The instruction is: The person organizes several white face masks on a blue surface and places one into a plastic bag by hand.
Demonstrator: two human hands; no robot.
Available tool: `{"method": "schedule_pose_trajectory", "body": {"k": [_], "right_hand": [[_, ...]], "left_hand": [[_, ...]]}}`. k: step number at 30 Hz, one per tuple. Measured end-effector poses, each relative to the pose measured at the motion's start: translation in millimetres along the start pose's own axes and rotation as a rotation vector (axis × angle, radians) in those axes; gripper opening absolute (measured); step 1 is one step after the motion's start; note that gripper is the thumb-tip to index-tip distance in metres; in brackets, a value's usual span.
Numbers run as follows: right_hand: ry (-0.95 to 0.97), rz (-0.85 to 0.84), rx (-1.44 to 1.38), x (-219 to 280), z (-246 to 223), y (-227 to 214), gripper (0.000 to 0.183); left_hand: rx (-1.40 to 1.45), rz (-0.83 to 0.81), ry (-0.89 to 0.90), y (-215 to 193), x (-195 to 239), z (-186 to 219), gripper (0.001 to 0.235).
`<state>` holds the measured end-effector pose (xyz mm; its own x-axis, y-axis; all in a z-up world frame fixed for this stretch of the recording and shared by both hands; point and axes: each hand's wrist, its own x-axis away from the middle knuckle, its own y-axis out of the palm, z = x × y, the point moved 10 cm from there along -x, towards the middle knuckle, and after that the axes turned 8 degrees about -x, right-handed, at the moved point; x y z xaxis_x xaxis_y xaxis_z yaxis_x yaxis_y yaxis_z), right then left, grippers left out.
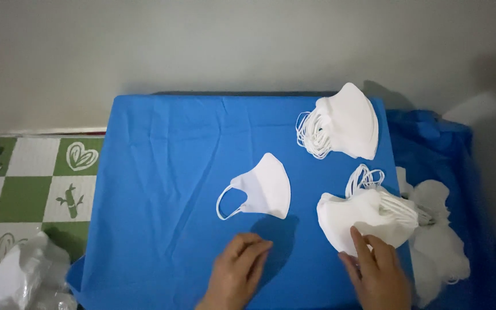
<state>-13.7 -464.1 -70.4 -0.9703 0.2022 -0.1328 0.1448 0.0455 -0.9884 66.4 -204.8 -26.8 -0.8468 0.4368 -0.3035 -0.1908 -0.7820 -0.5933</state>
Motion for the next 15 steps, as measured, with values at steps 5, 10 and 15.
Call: {"method": "schedule_pose_trajectory", "body": {"k": [5,10,15], "right_hand": [[-0.021,0.055,-0.068,2.3,0.6,-10.3,0.074],[0.078,-0.017,-0.263,-2.7,26.0,-22.0,0.041],[0.652,-0.974,0.099,10.6,122.6,13.7,0.035]], "left_hand": [[-0.081,-0.120,-0.011,26.2,9.6,-0.1,0.025],[-0.134,-0.110,0.027,25.6,10.4,1.7,0.026],[0.103,-0.212,-0.150,23.9,9.2,-11.4,0.026]]}}
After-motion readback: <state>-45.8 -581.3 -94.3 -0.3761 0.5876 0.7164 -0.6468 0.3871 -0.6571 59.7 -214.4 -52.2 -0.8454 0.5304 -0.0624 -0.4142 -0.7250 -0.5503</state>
